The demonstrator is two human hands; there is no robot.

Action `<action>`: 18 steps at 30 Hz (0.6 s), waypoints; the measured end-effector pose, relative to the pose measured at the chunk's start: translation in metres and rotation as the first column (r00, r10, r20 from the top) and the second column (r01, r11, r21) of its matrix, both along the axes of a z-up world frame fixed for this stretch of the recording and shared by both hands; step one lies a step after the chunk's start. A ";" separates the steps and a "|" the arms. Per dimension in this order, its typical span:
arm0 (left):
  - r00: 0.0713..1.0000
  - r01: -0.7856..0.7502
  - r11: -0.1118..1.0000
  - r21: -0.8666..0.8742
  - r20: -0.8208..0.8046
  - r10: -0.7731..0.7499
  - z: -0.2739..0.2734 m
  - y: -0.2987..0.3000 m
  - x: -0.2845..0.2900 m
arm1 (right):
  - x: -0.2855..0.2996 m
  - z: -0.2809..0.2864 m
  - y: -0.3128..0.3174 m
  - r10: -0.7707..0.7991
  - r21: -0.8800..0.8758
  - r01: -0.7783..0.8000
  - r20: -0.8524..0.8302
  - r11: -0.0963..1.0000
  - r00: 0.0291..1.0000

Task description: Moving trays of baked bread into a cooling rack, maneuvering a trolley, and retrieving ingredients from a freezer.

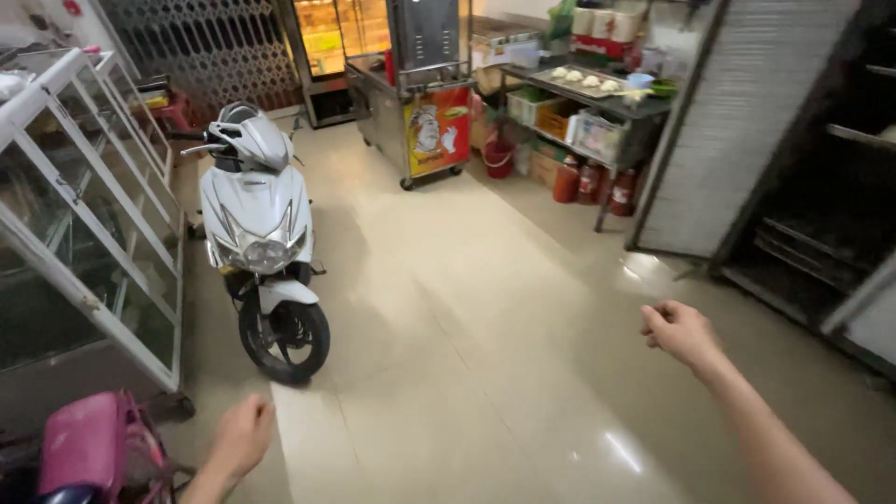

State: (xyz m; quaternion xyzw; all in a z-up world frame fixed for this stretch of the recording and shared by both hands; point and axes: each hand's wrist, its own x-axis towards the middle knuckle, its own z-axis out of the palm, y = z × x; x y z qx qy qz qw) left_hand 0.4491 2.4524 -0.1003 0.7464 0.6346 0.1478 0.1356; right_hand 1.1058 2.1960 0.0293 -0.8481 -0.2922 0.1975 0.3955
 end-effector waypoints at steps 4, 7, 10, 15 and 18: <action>0.989 -0.145 0.984 -0.099 0.022 0.148 -0.020 0.103 -0.015 | 0.034 0.010 0.151 0.146 -0.113 -0.132 0.122 0.985 0.982; 0.950 -0.310 0.934 -0.179 -0.106 0.295 -0.014 0.186 0.007 | 0.068 0.017 0.255 0.151 -0.185 -0.119 0.172 0.975 0.973; 0.964 -0.259 0.957 -0.133 0.029 0.265 -0.036 0.289 0.029 | 0.102 0.004 0.335 0.075 -0.040 -0.072 0.083 0.997 0.994; 0.913 -0.053 0.980 -0.194 0.389 0.127 -0.028 0.457 0.138 | 0.177 -0.014 0.442 0.019 -0.144 -0.001 0.122 0.990 0.992; 0.896 0.018 0.978 -0.208 0.438 0.077 -0.019 0.551 0.219 | 0.218 -0.026 0.510 -0.028 -0.194 0.049 0.110 0.980 0.994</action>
